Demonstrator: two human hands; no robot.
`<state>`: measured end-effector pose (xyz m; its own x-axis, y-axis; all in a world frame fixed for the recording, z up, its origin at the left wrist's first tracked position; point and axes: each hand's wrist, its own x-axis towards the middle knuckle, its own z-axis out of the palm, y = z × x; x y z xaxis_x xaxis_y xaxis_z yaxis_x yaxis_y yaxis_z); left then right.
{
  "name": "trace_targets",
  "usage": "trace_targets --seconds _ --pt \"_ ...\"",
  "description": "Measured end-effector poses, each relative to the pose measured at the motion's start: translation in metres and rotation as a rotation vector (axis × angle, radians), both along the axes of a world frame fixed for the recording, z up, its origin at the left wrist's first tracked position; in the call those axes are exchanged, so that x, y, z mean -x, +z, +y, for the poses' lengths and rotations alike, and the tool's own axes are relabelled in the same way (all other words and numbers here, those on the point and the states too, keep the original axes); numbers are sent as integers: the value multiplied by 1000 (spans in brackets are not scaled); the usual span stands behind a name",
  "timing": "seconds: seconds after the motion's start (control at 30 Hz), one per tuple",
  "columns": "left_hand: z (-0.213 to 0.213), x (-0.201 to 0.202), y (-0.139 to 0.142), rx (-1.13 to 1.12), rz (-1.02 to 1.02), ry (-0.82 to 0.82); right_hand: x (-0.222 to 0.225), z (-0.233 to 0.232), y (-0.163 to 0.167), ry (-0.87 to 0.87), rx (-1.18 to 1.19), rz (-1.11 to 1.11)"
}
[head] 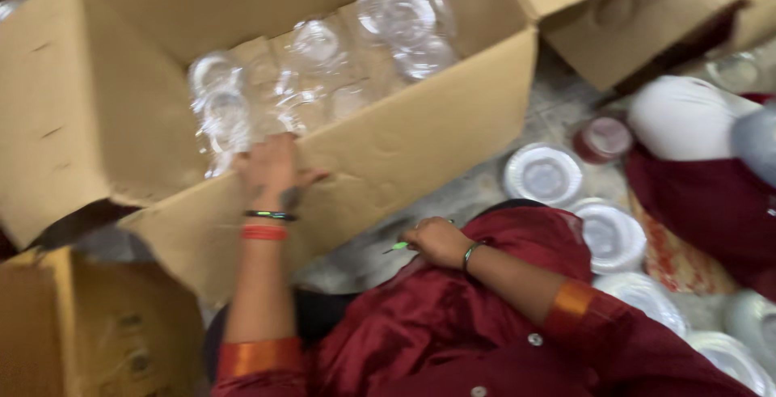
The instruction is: The person sits on the floor and uses a small green blade to trim the edges of clear plastic plates. They pick up plates from a cardboard box, trim the rims, and place the finished plates into the box.
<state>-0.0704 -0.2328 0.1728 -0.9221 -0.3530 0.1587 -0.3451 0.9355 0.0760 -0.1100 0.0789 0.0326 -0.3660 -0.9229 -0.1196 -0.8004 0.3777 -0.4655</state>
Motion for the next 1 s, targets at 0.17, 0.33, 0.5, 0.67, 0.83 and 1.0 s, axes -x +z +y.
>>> trace_targets --seconds 0.17,0.33,0.5,0.67,0.83,1.0 --pt "23 -8 -46 26 385 -9 8 -33 -60 111 -273 147" --pt "29 -8 -31 -72 557 20 4 -40 -58 95 -348 168" --pt "32 -14 -2 -217 460 28 -1 -52 -37 7 -368 200" --pt "33 -17 9 -257 490 -15 -2 -67 -40 -34 -224 255" --pt "35 -13 9 -198 503 -2 -1 -80 -43 -5 71 344" --pt "37 -9 3 -175 459 10 -6 -82 -31 -11 -150 234"
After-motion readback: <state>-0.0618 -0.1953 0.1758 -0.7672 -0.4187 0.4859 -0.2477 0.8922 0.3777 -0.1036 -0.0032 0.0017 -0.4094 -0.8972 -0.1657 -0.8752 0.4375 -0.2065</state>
